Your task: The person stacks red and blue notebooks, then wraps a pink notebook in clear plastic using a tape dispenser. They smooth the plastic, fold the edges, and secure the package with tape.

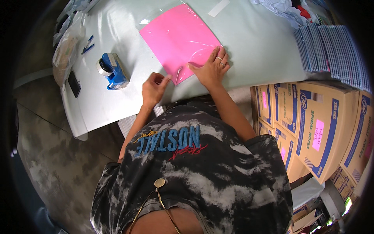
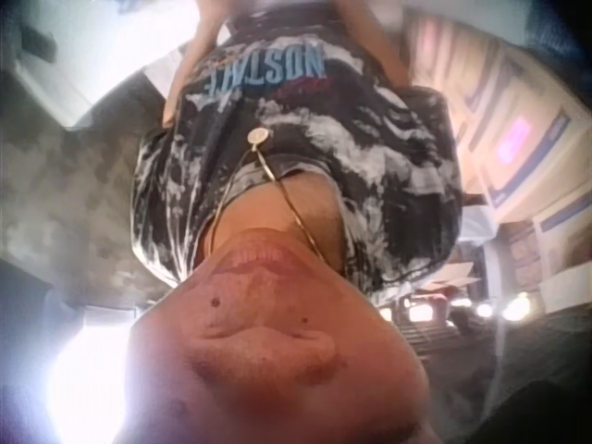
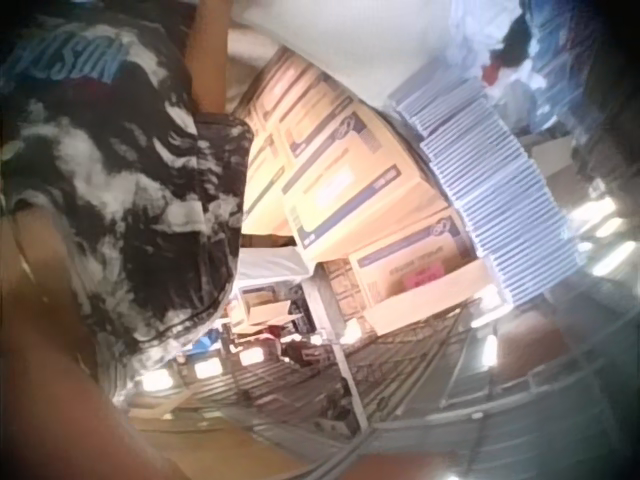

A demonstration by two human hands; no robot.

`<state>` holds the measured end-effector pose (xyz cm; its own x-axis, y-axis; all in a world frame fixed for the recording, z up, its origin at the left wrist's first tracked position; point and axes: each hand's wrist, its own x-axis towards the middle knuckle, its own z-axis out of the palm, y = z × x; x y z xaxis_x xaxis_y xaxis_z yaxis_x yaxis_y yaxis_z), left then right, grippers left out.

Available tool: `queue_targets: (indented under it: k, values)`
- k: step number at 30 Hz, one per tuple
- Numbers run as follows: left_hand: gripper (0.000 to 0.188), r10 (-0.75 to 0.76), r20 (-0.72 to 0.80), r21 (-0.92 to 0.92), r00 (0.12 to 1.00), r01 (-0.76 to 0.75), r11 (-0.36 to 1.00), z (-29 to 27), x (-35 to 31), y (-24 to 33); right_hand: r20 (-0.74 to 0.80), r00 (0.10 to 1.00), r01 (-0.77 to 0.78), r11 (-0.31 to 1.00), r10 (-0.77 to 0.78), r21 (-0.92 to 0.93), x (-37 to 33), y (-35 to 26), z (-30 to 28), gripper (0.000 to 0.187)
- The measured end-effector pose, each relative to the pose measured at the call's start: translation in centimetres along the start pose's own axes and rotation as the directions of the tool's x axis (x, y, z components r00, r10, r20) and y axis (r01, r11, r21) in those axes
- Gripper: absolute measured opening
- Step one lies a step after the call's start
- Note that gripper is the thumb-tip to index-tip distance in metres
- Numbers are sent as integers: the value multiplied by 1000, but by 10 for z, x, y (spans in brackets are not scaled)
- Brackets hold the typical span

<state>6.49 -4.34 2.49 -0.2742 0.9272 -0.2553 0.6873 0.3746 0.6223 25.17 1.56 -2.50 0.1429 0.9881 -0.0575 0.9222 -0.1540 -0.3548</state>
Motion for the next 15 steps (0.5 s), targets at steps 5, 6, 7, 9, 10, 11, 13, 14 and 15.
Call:
queue_targets:
  k: [5, 6, 7, 9, 10, 11, 13, 14, 15]
  values:
    - [30, 29, -53, 148, 998, -21, 989, 19, -2, -9, 25, 999, 21, 999, -20, -50, 2, -3, 2, 122]
    - [28, 21, -136, 134, 991, -3, 991, 14, -1, -12, 36, 999, 26, 998, -24, -53, 1, -4, 1, 123]
    - [25, 4, -213, 139, 977, 26, 990, 4, 1, -17, 41, 999, 7, 997, -4, -73, 2, -5, 0, 124]
    - [26, -12, -483, 21, 875, 25, 999, -33, 4, -23, 45, 999, -10, 994, 15, -104, 3, -8, -3, 125]
    - [26, -27, -598, -37, 801, 7, 999, -52, 4, -27, 46, 999, -12, 993, 18, -119, 3, -9, -5, 126]
    - [26, -46, -710, -37, 702, 29, 999, -73, 3, -35, 50, 999, -13, 991, 20, -135, 2, -11, -7, 126]
    - [29, -157, -765, -106, 625, 117, 987, -113, 12, -85, 66, 998, 4, 990, 5, -142, 1, -15, -6, 127]
    - [33, -254, -709, -178, 657, 182, 967, -128, 12, -84, 70, 998, 7, 988, 4, -151, 1, -17, -5, 127]
    - [39, -603, -281, -598, 746, 356, 719, -139, 12, -80, 76, 997, 4, 988, 8, -156, 1, -19, -5, 128]
